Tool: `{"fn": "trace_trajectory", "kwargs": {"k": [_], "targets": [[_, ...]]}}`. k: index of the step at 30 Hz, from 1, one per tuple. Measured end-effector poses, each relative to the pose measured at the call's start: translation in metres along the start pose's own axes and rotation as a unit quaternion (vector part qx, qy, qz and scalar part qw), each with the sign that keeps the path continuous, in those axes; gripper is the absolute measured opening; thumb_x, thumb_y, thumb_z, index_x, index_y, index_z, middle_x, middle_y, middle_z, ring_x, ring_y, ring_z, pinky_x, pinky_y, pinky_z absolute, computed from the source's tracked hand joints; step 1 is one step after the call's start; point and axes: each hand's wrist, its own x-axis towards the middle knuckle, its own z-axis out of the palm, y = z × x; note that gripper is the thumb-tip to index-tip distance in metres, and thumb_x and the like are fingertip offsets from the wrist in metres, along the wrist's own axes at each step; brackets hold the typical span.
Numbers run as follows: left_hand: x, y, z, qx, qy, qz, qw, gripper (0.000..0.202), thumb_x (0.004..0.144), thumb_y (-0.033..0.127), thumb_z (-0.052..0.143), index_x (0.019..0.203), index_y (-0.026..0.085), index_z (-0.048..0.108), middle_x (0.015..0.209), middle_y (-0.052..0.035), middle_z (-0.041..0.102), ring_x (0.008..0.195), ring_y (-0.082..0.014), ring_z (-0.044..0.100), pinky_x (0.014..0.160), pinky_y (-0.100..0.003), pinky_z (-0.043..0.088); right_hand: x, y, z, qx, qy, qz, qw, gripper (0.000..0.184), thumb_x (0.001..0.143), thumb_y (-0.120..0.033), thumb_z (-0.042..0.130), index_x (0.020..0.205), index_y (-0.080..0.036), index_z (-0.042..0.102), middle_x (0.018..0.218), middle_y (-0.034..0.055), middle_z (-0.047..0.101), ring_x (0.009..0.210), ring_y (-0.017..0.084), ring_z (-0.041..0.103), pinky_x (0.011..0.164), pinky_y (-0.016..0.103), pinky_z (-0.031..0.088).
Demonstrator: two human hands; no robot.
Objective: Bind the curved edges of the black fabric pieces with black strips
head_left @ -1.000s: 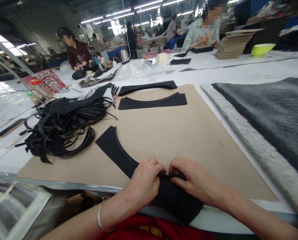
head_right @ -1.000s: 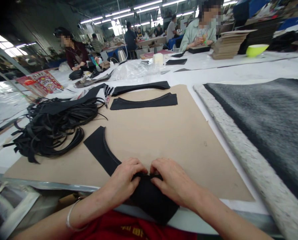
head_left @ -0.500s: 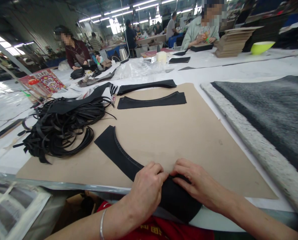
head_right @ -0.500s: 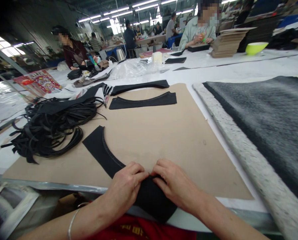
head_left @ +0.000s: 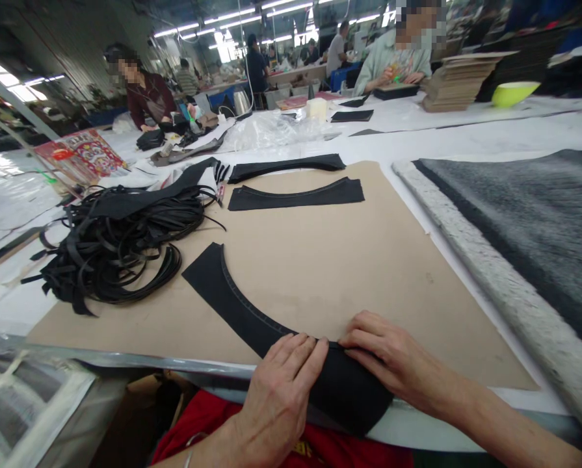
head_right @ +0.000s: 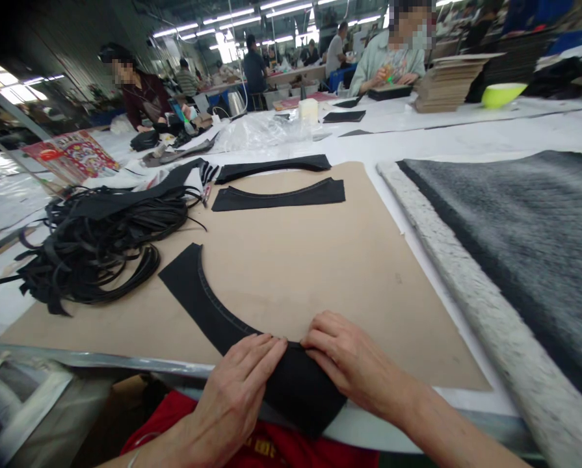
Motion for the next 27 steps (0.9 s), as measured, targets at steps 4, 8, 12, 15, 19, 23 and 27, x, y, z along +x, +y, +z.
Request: {"fn": "trace_trajectory", "kwargs": {"k": [4,8,12,15,19,23,27], "targets": [[0.012,0.003,0.000,-0.017,-0.034,-0.030,0.999,0.047,0.089,0.008,0.037,0.133,0.016,0.048,0.110,-0.0078,0.064,0.102,-0.0211,0.056,0.096,-0.040,0.048,-0.002,0.001,0.002,-0.046,0.015,-0.027,0.998,0.023,0.097,-0.021,0.037,0.094,-0.018,0.060,0.087,0.0056,0.056,0.082,0.017,0.048,0.073,0.033,0.040],[0.015,0.005,0.005,0.006,-0.051,-0.032,0.998,0.040,0.091,0.014,0.041,0.128,0.020,0.054,0.106,-0.0066,0.063,0.101,-0.0222,0.055,0.098,-0.042,0.045,-0.003,0.001,0.002,-0.071,0.019,-0.032,0.997,0.022,0.096,-0.022,0.040,0.095,-0.018,0.061,0.087,0.0054,0.056,0.082,0.017,0.048,0.073,0.032,0.039],[0.006,0.006,0.007,0.057,-0.015,0.001,0.998,0.041,0.094,0.018,0.037,0.133,0.019,0.051,0.116,-0.0075,0.062,0.112,-0.0219,0.053,0.105,-0.042,0.039,-0.003,0.002,0.001,-0.101,0.024,-0.051,0.993,0.022,0.096,-0.019,0.040,0.095,-0.019,0.062,0.085,0.0046,0.057,0.079,0.016,0.048,0.073,0.032,0.036],[-0.001,0.007,0.005,0.093,-0.010,0.024,0.995,0.042,0.094,0.018,0.037,0.134,0.017,0.050,0.125,-0.0086,0.060,0.120,-0.0225,0.050,0.106,-0.040,0.037,-0.003,0.003,0.000,-0.113,0.021,-0.065,0.991,0.022,0.095,-0.018,0.040,0.094,-0.018,0.062,0.084,0.0047,0.057,0.078,0.016,0.047,0.072,0.032,0.035],[-0.007,0.006,-0.002,0.084,-0.027,0.035,0.995,0.046,0.093,0.027,0.045,0.135,0.009,0.046,0.134,-0.0101,0.055,0.127,-0.0244,0.045,0.107,-0.041,0.037,-0.003,0.004,-0.002,-0.122,0.018,-0.074,0.990,0.022,0.095,-0.019,0.040,0.096,-0.018,0.061,0.084,0.0049,0.057,0.077,0.016,0.046,0.072,0.033,0.033],[0.000,0.006,-0.009,-0.006,0.006,-0.040,0.999,0.037,0.092,0.019,0.047,0.128,0.016,0.050,0.121,-0.0068,0.062,0.118,-0.0205,0.050,0.106,-0.042,0.035,-0.003,0.004,-0.003,-0.136,0.009,-0.070,0.988,0.019,0.095,-0.018,0.041,0.097,-0.018,0.060,0.085,0.0046,0.057,0.078,0.017,0.046,0.072,0.033,0.033],[0.022,0.014,-0.007,-0.053,0.068,-0.133,0.987,0.032,0.087,0.012,0.052,0.117,0.024,0.056,0.114,-0.0070,0.059,0.109,-0.0223,0.052,0.094,-0.043,0.042,-0.004,0.002,-0.003,-0.131,0.007,-0.045,0.990,0.017,0.092,-0.016,0.045,0.106,-0.018,0.055,0.091,0.0051,0.059,0.084,0.019,0.049,0.076,0.035,0.036]]}}
